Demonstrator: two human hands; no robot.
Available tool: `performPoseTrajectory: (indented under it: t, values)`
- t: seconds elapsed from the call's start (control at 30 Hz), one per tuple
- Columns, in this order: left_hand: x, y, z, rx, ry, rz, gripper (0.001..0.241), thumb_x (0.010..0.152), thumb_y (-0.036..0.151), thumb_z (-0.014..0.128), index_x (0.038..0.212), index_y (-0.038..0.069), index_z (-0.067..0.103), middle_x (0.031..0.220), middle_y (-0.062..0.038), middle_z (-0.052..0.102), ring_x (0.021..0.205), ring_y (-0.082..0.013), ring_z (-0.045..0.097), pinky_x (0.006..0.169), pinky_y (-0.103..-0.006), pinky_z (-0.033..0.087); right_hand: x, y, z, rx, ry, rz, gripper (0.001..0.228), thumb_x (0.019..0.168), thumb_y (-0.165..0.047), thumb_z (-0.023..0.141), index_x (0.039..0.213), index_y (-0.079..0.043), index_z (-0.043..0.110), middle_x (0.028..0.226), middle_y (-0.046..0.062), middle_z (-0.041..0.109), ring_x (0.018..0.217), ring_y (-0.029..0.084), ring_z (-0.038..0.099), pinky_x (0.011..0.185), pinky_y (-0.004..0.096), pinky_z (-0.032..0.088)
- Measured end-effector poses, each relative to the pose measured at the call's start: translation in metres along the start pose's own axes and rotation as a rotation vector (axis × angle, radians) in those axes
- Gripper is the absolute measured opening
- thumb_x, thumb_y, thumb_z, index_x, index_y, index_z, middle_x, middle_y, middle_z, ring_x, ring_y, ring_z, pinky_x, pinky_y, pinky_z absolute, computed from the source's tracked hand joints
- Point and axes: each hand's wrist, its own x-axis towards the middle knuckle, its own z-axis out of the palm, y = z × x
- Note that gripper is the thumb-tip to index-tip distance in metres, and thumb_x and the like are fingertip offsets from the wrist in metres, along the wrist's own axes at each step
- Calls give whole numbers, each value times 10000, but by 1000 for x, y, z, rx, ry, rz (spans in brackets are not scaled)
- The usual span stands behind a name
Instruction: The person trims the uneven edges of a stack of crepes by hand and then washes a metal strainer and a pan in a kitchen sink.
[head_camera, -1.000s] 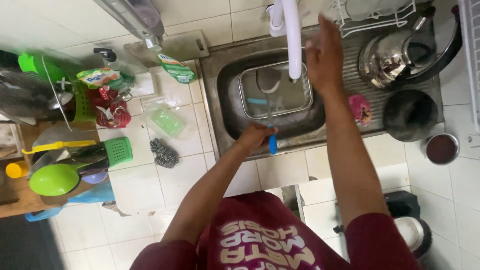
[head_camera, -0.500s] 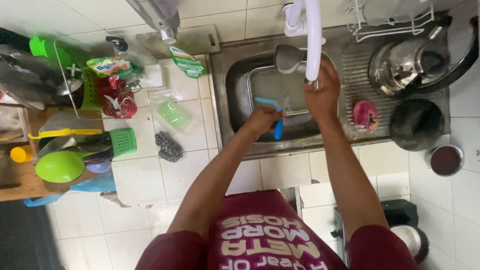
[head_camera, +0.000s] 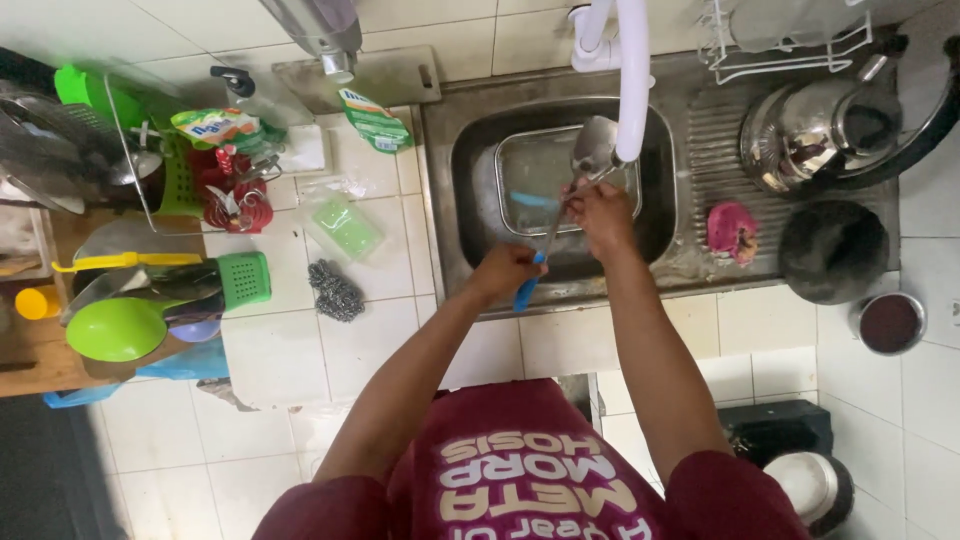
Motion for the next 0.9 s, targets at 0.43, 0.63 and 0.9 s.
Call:
performPoseTrajectory:
  t: [0.43,0.63,0.9]
  values:
    - [-101,40,-3,-310,-54,-131,284,865,210,766,692,20,644,594,-121,581,559,-205,654,571,-346,620,21,75,1,-15,-14,90,184,1009,-220,673,931,-107,549,782,32,501,688,171,601,481,252,486]
    - [-80,6,11,444,149,211,428,831,437,718,680,36,710,618,-197,660,676,-442,700,588,-502,560,-31,15,27,147,24,89,246,1023,-345,612,1055,-111,541,847,52,505,726,199,630,670,332,636]
    - [-62,-1,35,879,416,264,563,778,292,853,1194,30,580,1022,-163,663,822,-361,752,688,-445,629,-61,-9,17,367,-189,-26,113,1050,-143,490,956,-154,551,1152,102,752,1054,231,753,879,421,636]
